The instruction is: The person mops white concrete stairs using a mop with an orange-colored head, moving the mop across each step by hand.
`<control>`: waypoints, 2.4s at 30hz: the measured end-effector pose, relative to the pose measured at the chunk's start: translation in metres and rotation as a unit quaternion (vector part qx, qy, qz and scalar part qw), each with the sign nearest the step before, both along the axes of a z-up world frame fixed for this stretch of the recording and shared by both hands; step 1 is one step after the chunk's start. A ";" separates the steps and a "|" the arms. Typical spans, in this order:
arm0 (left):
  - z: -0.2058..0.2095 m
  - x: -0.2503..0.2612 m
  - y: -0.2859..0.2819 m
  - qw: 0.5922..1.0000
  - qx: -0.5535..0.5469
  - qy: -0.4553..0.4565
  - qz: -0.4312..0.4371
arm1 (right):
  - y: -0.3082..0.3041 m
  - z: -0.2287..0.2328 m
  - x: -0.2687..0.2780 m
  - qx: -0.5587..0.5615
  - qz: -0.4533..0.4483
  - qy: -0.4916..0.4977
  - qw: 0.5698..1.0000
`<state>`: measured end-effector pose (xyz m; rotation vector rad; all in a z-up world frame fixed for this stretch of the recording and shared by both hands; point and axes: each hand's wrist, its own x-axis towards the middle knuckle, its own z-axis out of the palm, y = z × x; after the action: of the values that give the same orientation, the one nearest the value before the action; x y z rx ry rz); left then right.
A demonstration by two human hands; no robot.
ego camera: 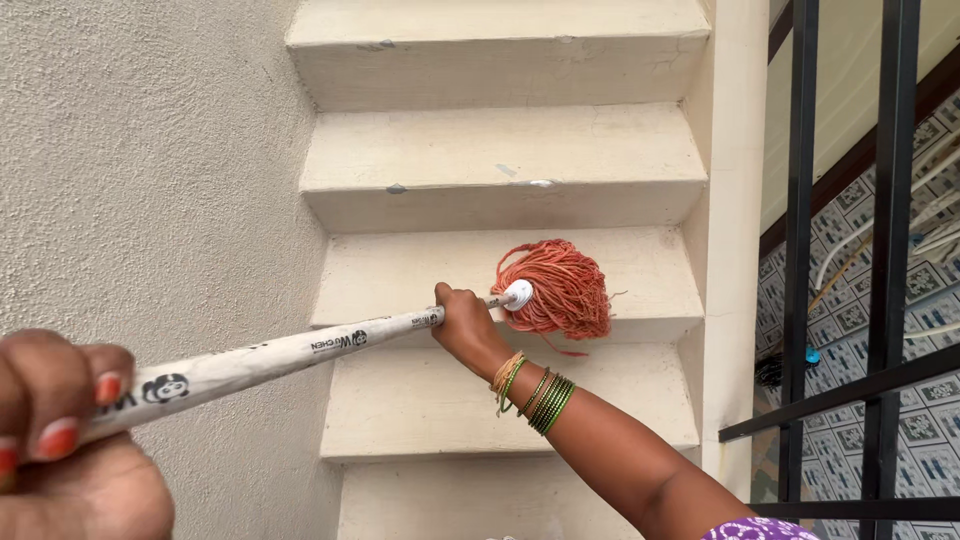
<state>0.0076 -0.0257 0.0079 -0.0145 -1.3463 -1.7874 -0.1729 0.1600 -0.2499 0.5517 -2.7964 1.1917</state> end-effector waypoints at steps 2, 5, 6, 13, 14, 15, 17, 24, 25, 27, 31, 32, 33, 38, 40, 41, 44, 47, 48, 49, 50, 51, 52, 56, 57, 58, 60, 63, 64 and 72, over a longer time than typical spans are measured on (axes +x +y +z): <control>0.001 0.005 0.001 1.000 -0.003 -0.015 -0.002 | -0.016 -0.003 -0.026 0.002 -0.009 0.019 1.000; 0.001 0.006 0.009 0.989 -0.062 -0.118 0.067 | -0.050 -0.011 -0.062 -0.027 -0.010 0.072 0.997; 0.002 0.006 0.007 0.988 -0.062 -0.122 0.068 | -0.061 -0.015 -0.064 -0.058 0.000 0.104 0.993; -0.010 0.014 -0.034 0.998 -0.034 -0.034 0.037 | -0.103 0.011 0.004 -0.066 0.064 0.026 0.995; -0.012 0.016 -0.040 0.998 -0.034 -0.028 0.039 | -0.105 0.015 0.013 -0.042 0.084 -0.011 0.995; -0.015 0.016 -0.046 0.999 -0.033 -0.020 0.038 | -0.107 0.017 0.018 -0.018 0.104 -0.048 0.993; -0.023 0.021 -0.054 0.999 -0.030 -0.012 0.040 | -0.116 0.017 0.002 -0.012 0.105 -0.048 0.993; -0.090 0.021 -0.106 0.996 -0.046 0.069 0.023 | -0.164 -0.038 -0.072 -0.131 0.031 0.101 0.986; -0.101 0.019 -0.114 0.993 -0.066 0.095 0.023 | -0.176 -0.045 -0.074 -0.134 0.028 0.102 0.985; -0.122 0.022 -0.119 0.990 -0.078 0.112 0.017 | -0.198 -0.058 -0.067 -0.157 0.021 0.114 0.981; -0.128 0.033 -0.114 0.993 -0.069 0.091 0.021 | -0.233 -0.065 -0.044 -0.147 0.083 0.090 0.982; -0.124 0.031 -0.110 0.994 -0.067 0.090 0.020 | -0.244 -0.062 -0.037 -0.139 0.117 0.091 0.979; -0.120 0.029 -0.105 0.994 -0.063 0.089 0.021 | -0.246 -0.057 -0.031 -0.131 0.152 0.092 0.975; -0.094 0.030 -0.084 0.995 -0.057 0.081 0.031 | -0.217 -0.022 -0.022 -0.075 0.261 -0.027 0.962; -0.083 0.032 -0.074 0.995 -0.053 0.078 0.039 | -0.201 -0.005 -0.022 -0.054 0.300 -0.006 0.952; -0.078 0.032 -0.068 0.995 -0.051 0.075 0.043 | -0.190 0.001 -0.021 0.009 0.293 -0.001 0.956; -0.062 0.039 -0.053 0.995 -0.047 0.064 0.059 | -0.150 0.012 -0.023 0.106 0.265 0.032 0.958; -0.045 0.039 -0.034 0.996 -0.038 0.058 0.063 | -0.094 0.009 -0.035 0.134 0.208 0.033 0.968; -0.041 0.035 -0.027 0.996 -0.030 0.058 0.060 | -0.070 0.006 -0.040 0.123 0.182 0.057 0.974; -0.038 0.030 -0.019 0.997 -0.024 0.059 0.052 | -0.049 0.003 -0.044 0.129 0.161 0.052 0.977; -0.037 0.022 -0.010 0.997 -0.017 0.059 0.038 | -0.025 0.002 -0.048 0.136 0.140 0.047 0.980; -0.037 0.015 -0.001 0.998 -0.012 0.063 0.024 | -0.002 0.001 -0.052 0.133 0.118 0.055 0.982; -0.039 0.009 0.010 0.998 -0.019 0.060 -0.001 | 0.021 0.000 -0.054 0.131 0.098 0.063 0.985; -0.051 -0.015 0.053 0.989 -0.092 0.040 -0.113 | 0.101 -0.002 -0.053 0.179 0.012 0.024 0.983; -0.055 -0.019 0.062 0.985 -0.105 0.029 -0.131 | 0.119 -0.003 -0.051 0.168 0.001 0.041 0.985; -0.058 -0.023 0.069 0.984 -0.118 0.009 -0.135 | 0.136 -0.005 -0.048 0.155 -0.010 0.058 0.986; -0.065 -0.035 0.082 0.977 -0.077 0.005 -0.198 | 0.168 -0.008 -0.044 0.162 -0.048 0.032 0.985; -0.081 -0.049 0.097 0.965 -0.064 -0.037 -0.253 | 0.210 -0.017 -0.037 0.170 -0.094 0.016 0.981; -0.086 -0.053 0.101 0.965 -0.064 -0.035 -0.253 | 0.222 -0.023 -0.034 0.165 -0.126 0.007 0.978; -0.093 -0.053 0.086 0.951 0.048 -0.143 -0.268 | 0.209 -0.090 -0.043 0.057 -0.214 0.072 0.973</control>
<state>-0.0454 0.0603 -0.0854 -0.0767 -1.5593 -2.3843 -0.2161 0.3688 -0.3401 0.0262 -2.6765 0.8706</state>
